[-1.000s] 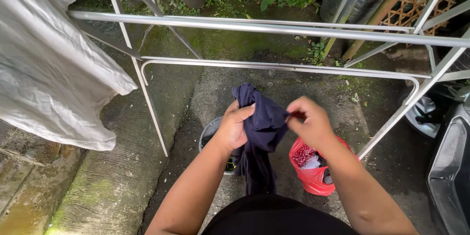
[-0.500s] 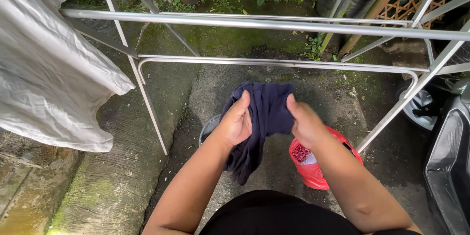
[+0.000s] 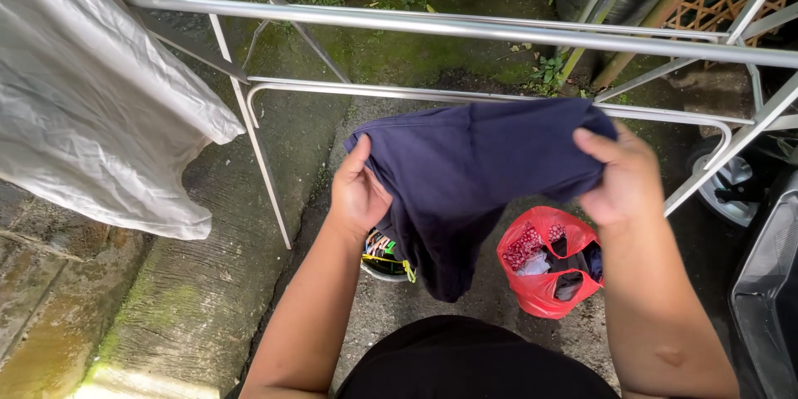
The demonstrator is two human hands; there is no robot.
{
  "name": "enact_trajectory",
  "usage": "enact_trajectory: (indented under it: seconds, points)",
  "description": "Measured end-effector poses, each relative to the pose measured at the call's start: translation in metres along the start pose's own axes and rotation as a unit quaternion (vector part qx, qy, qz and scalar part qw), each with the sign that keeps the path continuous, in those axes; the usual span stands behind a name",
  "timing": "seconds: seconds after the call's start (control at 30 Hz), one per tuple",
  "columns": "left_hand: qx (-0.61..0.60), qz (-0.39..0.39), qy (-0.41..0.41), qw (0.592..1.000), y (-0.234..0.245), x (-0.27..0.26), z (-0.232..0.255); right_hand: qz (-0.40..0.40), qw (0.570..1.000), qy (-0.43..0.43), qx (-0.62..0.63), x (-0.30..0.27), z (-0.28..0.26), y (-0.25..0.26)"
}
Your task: Hanging wet laundry on a drying rack using plastic hangers.
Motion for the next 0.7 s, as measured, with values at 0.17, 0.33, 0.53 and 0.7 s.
enact_trajectory:
  seconds: [0.17,0.33,0.53,0.7]
  points:
    - [-0.016,-0.111,-0.043,0.993,-0.041,-0.018,0.027,0.09,0.991,0.056,0.076,0.036,-0.047,0.069]
    - [0.024,-0.174,-0.025,0.984,-0.072,-0.03,0.014,0.142,0.977,0.152,0.046,0.018,-0.068,0.075]
    - [0.505,-0.171,-0.051,0.845,-0.097,-0.041,-0.024,-0.251,0.875,0.168,-0.377,-0.05,0.029,-0.065]
    - [0.639,-0.311,-0.206,0.673,-0.162,-0.085,-0.006,-0.284,0.828,0.245,-0.417,-0.049,0.051,-0.094]
Point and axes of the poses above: each hand's wrist, its own x-axis towards the middle knuckle, its own y-axis out of the back of the hand, z = x × y, the point moved 9 cm from there along x, towards the middle knuckle, and after that the axes turned 10 degrees about z, right-handed, at the moved point
